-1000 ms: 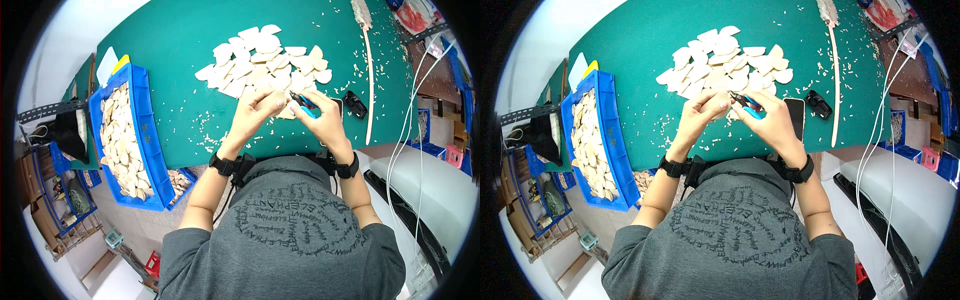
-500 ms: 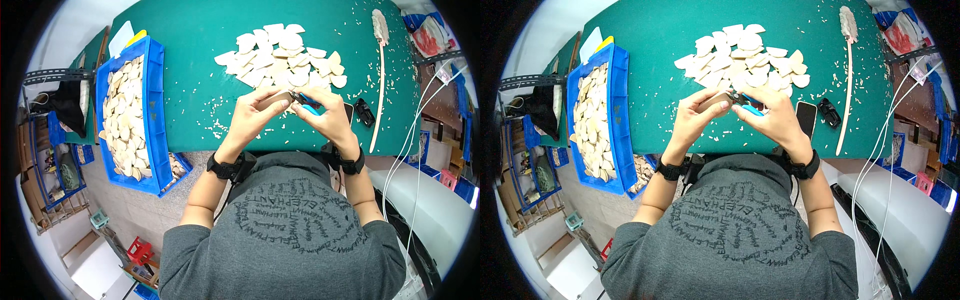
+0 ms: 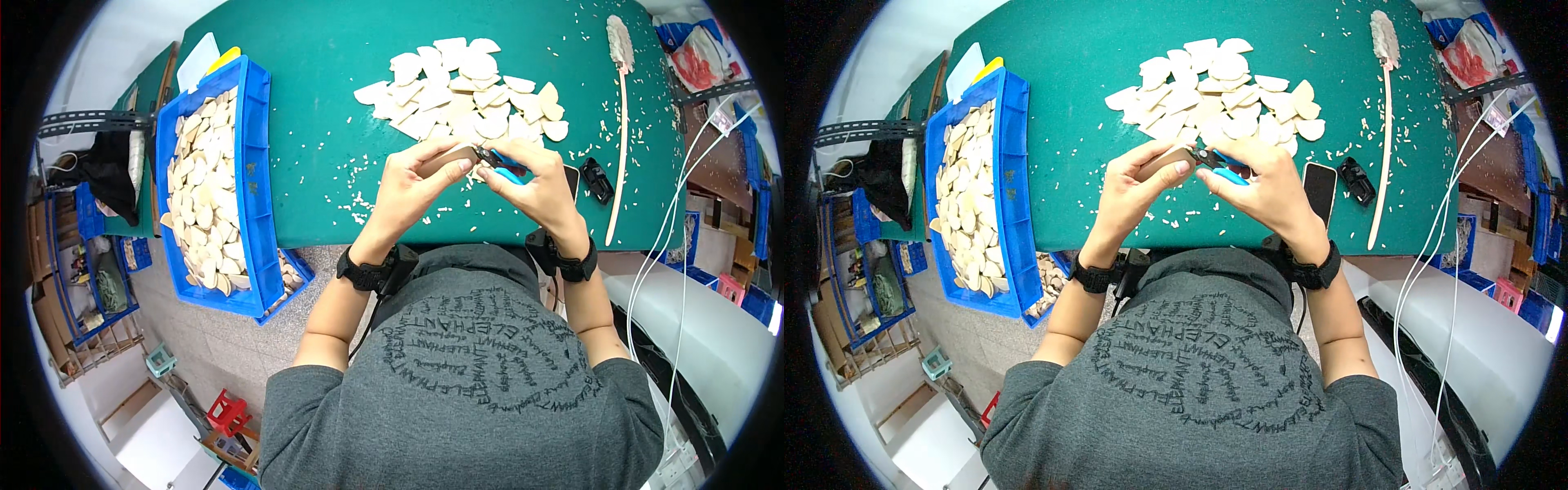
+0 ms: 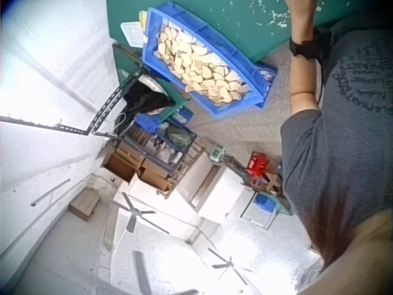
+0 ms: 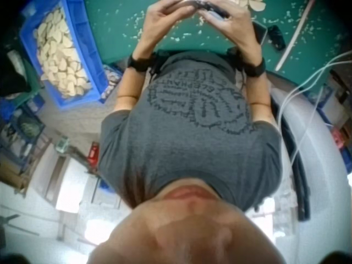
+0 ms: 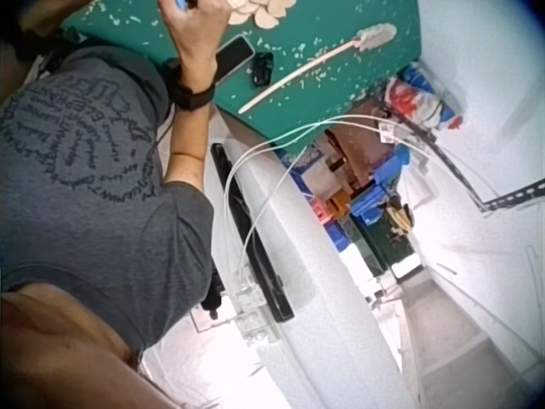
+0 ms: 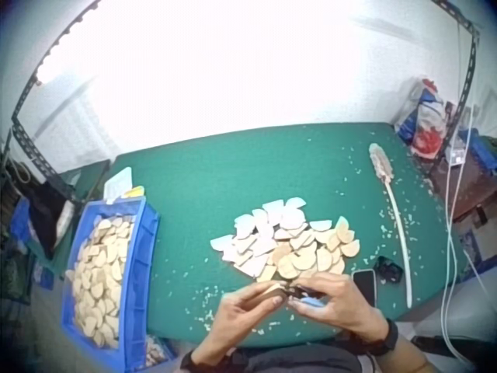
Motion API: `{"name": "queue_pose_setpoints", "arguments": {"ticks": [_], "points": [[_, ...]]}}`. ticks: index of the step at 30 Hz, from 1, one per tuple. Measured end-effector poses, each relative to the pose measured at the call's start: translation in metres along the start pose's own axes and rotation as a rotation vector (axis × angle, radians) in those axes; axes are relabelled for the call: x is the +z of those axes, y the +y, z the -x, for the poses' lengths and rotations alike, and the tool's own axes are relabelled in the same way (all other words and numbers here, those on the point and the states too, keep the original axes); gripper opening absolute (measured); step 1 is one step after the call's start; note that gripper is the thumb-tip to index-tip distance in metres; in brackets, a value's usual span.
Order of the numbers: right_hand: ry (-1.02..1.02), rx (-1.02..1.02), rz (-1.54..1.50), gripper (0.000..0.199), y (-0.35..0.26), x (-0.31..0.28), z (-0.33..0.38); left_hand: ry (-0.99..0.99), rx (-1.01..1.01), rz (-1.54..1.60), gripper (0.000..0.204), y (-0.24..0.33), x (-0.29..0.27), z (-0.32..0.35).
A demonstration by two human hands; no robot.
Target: The person uses blue-handled pliers to trim the edges of small, light-colored wooden pieces. They pick up each piece from a pile on a green table, trim it, and place it into a blue crate. The process is repetitive and involves handling the pieces one at a time.
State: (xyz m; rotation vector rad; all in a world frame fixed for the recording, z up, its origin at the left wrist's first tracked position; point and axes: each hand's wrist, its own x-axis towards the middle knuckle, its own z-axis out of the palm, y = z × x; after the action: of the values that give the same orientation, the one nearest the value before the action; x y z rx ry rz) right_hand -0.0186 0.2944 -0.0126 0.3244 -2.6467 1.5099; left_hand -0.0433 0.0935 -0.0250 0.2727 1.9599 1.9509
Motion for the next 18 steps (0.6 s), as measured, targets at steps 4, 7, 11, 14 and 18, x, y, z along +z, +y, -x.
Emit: {"name": "queue_pose_setpoints", "arguments": {"ticks": [4, 7, 11, 14, 18], "points": [[0.008, -0.021, -0.005, 0.037, 0.0, 0.002, 0.001, -0.003, 0.01, -0.038, 0.03, -0.001, -0.002, 0.001], [0.016, -0.056, 0.026, 0.036, 0.002, 0.003, 0.001, 0.0, 0.054, -0.06, 0.031, -0.004, -0.002, 0.001], [0.012, -0.068, 0.054, 0.03, 0.005, 0.008, 0.002, 0.024, 0.015, -0.098, 0.026, 0.0, -0.003, 0.002], [0.075, -0.014, 0.016, 0.027, 0.003, 0.013, 0.003, 0.086, -0.014, -0.059, 0.021, 0.004, -0.005, 0.004], [0.151, 0.158, -0.089, 0.03, 0.008, 0.011, 0.0, 0.273, -0.032, 0.097, 0.017, 0.003, -0.025, 0.014]]}}
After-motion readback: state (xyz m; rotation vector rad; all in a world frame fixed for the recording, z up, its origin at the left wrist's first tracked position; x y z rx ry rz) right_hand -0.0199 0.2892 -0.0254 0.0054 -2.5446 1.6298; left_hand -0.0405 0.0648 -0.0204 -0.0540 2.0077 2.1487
